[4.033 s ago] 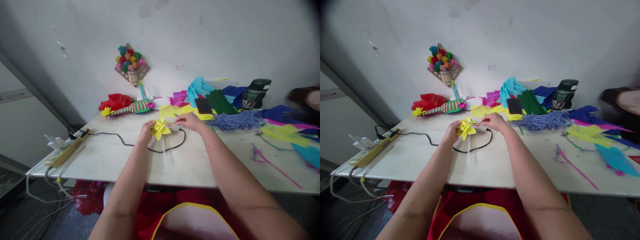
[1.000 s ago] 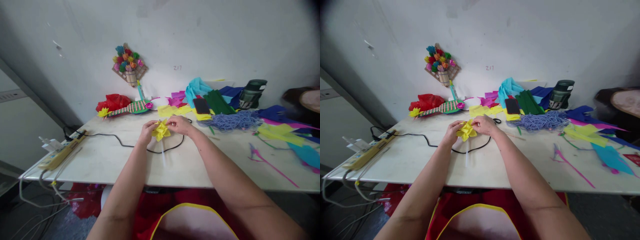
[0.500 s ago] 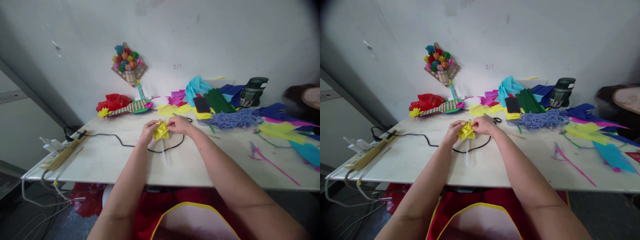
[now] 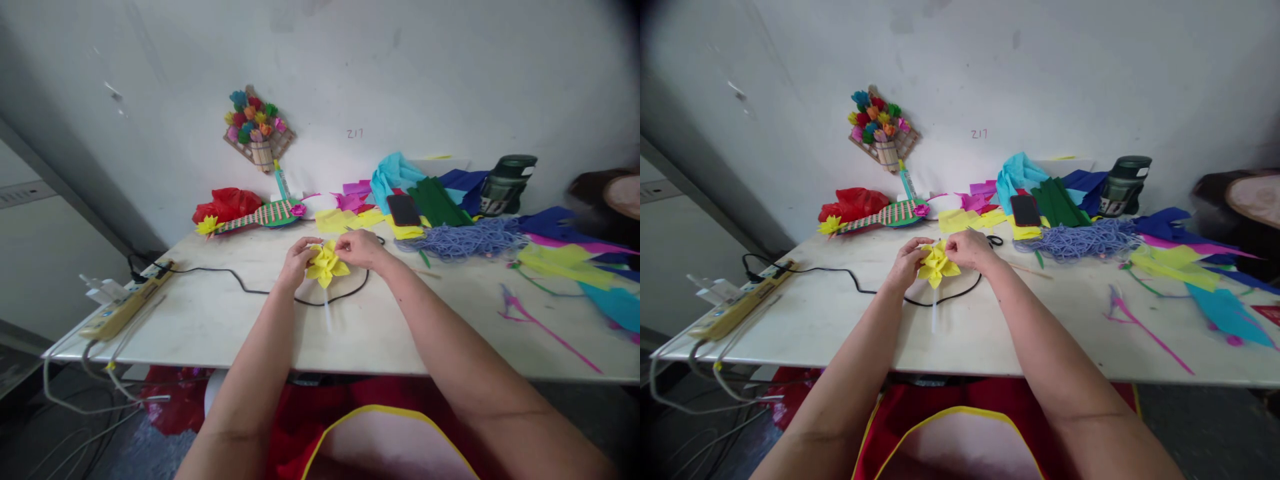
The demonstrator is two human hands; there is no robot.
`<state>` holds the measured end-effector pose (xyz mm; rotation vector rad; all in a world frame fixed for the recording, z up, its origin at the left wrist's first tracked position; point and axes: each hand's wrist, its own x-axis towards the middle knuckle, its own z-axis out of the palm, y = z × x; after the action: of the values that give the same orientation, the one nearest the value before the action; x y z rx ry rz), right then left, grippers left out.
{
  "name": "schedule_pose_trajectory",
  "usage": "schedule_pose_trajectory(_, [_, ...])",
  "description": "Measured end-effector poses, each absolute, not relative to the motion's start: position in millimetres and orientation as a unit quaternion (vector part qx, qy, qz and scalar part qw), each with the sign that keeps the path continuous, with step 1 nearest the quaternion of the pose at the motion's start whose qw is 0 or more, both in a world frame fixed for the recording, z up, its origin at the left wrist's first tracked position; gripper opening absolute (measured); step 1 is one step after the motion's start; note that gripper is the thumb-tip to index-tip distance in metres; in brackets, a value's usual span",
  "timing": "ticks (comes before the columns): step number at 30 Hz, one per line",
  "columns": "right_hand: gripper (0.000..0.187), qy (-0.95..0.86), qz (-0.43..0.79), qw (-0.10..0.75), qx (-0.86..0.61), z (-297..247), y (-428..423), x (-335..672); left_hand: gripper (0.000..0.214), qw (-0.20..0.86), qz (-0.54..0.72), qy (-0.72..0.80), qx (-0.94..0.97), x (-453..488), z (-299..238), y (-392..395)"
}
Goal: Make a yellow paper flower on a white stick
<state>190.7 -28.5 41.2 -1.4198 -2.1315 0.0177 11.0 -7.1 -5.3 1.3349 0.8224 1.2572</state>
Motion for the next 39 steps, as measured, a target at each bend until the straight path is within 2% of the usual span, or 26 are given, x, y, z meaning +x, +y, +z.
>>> schedule_pose_trajectory(4, [0.017,-0.805,-0.027,0.271,-0.527,40.3,-28.7,189.6,0.038,0.482,0.492,0.359,0.630,9.2,-3.4,-8.6])
schedule_pose_trajectory(13, [0.019,-0.814,-0.090,0.239,-0.521,38.8,-30.6,187.3,0.021,0.426,0.520,0.301,0.677,8.6,3.9,-12.3])
schedule_pose_trajectory(22, [0.019,-0.827,-0.124,0.232,-0.498,40.1,-34.0,184.4,0.019,0.367,0.526,0.315,0.700,6.7,7.4,-10.1])
schedule_pose_trajectory(39, [0.019,-0.832,-0.131,0.238,-0.483,39.3,-33.5,186.1,0.019,0.390,0.503,0.303,0.709,3.5,13.5,-14.5])
